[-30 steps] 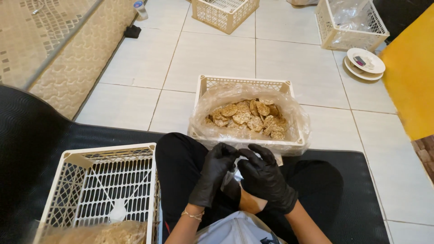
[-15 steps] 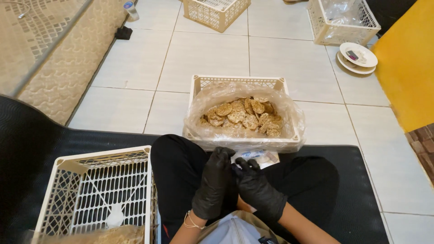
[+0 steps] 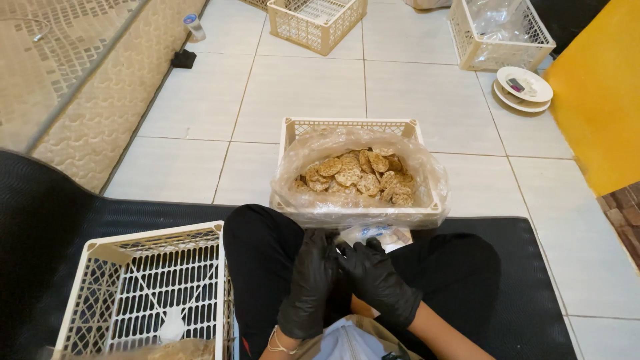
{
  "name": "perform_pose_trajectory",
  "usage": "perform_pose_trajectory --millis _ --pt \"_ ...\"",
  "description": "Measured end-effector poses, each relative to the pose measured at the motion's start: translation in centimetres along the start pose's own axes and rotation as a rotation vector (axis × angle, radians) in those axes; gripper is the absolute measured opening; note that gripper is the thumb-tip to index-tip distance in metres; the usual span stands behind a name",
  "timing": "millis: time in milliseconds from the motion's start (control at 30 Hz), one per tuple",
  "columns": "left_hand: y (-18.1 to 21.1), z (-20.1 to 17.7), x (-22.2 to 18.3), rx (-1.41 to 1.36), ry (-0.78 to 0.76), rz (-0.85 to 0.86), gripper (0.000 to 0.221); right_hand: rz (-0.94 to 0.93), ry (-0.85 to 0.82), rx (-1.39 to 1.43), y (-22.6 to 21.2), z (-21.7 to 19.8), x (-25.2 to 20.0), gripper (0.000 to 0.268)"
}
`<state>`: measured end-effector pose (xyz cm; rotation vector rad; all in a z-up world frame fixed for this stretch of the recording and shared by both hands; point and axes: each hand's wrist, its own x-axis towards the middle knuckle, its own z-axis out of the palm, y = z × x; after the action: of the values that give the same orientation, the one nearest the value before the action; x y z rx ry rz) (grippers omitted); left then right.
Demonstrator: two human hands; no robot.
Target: Packing thin, round food items from a large crate into individual plastic bags.
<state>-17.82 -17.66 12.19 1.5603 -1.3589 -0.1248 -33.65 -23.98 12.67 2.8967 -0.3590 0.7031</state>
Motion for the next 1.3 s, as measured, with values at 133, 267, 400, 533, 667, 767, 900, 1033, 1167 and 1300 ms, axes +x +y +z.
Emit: perform_pose_trajectory --millis 133,267,400,533,667,767,900,1033,1167,1300 --pt "-4.6 2.6 -1.5 0.088 0.042 -0.17 0.011 -0.034 -0.006 -0.173 -0.3 -2.1 1.8 0.026" --pt "-4.8 0.5 -0.9 0.101 0.164 -0.122 0.015 0.246 0.281 0.496 0.7 -4.8 2.7 0.024" --pt "-5.2 -0.7 -0.5 0.125 0.18 -0.188 0.018 0.518 0.123 0.319 7.2 1.9 0.6 0.038" --pt "-5.2 -0.7 -0.3 0.044 0.212 -0.123 0.01 0.493 -0.402 -0.111 13.1 12.5 -2.7 0.099" --pt "-5.5 0.0 -0.9 0.002 0.186 -0.187 0.011 0.381 -0.226 -0.231 15.0 16.6 -3.5 0.053" --pt "-6.0 0.2 -1.2 0.014 0.171 -0.186 0.009 0.323 -0.111 -0.275 17.0 19.8 -4.5 0.031" --pt "-4.4 -1.0 -1.1 0.031 0.158 -0.18 0.01 0.221 -0.046 -0.272 17.5 20.7 -5.7 0.048" --pt "-5.0 -0.6 -1.2 0.005 0.146 -0.192 0.011 0.189 0.043 -0.209 17.0 19.8 -6.1 0.043" --pt "-5.9 0.6 -2.5 0.029 0.134 -0.193 0.012 0.21 -0.018 -0.266 15.4 18.3 -6.6 0.035" --pt "-4.4 -0.4 -1.9 0.05 0.085 -0.205 0.019 0.266 -0.095 -0.251 15.3 18.2 -6.6 0.027"
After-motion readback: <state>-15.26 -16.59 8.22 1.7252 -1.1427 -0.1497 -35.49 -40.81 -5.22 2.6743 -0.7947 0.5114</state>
